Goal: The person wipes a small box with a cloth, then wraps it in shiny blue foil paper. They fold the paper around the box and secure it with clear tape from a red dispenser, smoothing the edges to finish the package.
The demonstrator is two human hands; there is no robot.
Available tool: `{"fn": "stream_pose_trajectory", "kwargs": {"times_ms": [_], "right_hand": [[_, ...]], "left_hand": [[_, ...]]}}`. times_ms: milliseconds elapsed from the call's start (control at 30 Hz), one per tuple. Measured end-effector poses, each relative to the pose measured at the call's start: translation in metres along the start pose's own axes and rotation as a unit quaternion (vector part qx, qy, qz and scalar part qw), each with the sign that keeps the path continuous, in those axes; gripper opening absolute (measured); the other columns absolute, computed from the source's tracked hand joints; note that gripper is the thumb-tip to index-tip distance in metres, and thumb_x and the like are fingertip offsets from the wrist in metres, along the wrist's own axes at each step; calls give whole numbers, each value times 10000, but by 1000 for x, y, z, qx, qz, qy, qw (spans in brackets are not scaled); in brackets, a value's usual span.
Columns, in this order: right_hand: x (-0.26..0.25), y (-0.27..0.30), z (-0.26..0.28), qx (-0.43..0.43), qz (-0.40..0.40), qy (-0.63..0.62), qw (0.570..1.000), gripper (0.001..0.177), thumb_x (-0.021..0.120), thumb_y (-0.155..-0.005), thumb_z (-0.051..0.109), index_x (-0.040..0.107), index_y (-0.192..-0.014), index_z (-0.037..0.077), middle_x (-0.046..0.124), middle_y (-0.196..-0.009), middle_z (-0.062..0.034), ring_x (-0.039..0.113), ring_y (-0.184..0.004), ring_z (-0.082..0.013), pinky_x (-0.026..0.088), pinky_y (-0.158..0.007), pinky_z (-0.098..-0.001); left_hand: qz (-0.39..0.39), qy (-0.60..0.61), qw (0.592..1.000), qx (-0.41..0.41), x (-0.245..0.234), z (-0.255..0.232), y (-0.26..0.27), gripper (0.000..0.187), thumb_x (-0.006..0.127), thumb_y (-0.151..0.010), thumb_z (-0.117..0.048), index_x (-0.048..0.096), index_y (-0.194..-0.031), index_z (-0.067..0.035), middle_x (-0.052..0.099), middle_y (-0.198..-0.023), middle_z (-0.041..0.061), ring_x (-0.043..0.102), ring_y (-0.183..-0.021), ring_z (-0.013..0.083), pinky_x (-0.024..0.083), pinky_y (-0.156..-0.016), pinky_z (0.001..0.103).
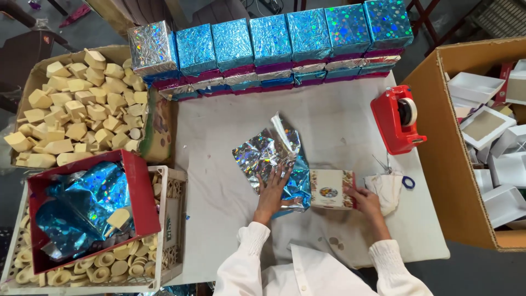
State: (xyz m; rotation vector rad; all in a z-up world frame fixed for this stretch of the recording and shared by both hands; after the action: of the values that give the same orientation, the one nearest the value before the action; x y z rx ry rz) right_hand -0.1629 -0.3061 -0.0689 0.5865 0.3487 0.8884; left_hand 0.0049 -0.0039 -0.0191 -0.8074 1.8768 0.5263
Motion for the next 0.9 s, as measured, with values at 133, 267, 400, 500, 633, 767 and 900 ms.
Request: {"fn": "stream_pose_trajectory", "kwargs": {"times_ms": [133,267,400,500,633,767,900], "right_hand": [[-15,14,10,1,-51,15,999,471,841,-803,348,746,-1073,-27,743,-910,-71,683,-744,-130,544,-644,-260],[-8,7,-3,10,-78,-74,994,423,847,-833,377,723,-1006,12,650,-807,1,573,-651,-84,462,-572,-232],[16,-14,-21,-25,-83,-179,980,417,858,-815,369,710,-982,17,657,-776,32,532,-604,-78,399,-517,-247],[22,7,-6,-25,-109,-129,985,496,838,-878,363,715,-1114,-55,669,-930,-82,576,-781,-180,458,-668,-327],[47,70,65,-287,-273,324,860,718,912,-793,296,580,-1273,-123,537,-1252,-316,533,-1128,-388,458,-955,-455],[79,96,124,-422,-176,335,823,659,769,-863,192,501,-1437,10,498,-1454,-180,459,-1356,-372,357,-1156,-462],[110,113,186,-549,25,437,712,772,709,-785,-10,497,-1510,150,481,-1587,-85,432,-1468,-331,338,-1227,-444]], "left_hand": [[15,15,1000,-11,8,3,0,1208,758,-668,-752,258,-1631,-219,186,-1701,146,212,-1541,376,14,-1169,742],[4,27,999,-17,22,4,2,1188,772,-685,-738,304,-1603,-145,220,-1683,174,217,-1550,382,18,-1193,707],[-4,101,994,-34,3,-10,3,1140,799,-695,-699,375,-1560,-89,233,-1685,187,253,-1554,353,24,-1204,694],[-30,177,983,-34,1,-21,2,1152,812,-681,-650,368,-1567,-65,259,-1683,185,280,-1544,343,24,-1191,686],[-59,262,962,-48,2,-33,2,1111,788,-746,-616,343,-1593,-50,328,-1679,165,321,-1544,326,30,-1222,666],[-57,271,960,-52,-6,-41,1,1038,824,-792,-565,375,-1560,-29,410,-1614,162,374,-1512,336,61,-1255,626],[-32,228,973,25,-46,-47,7,899,898,-726,-417,512,-1448,-44,508,-1512,167,455,-1409,374,160,-1214,590]]}}
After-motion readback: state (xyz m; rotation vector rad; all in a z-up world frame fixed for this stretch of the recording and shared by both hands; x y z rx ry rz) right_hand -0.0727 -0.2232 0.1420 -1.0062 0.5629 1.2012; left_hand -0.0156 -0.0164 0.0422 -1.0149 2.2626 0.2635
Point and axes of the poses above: each hand's wrist, its own y-axis away from the middle knuckle, its own x-axis out of the palm, z = x × y, the point moved 1 cm from there along -y, towards the middle knuckle
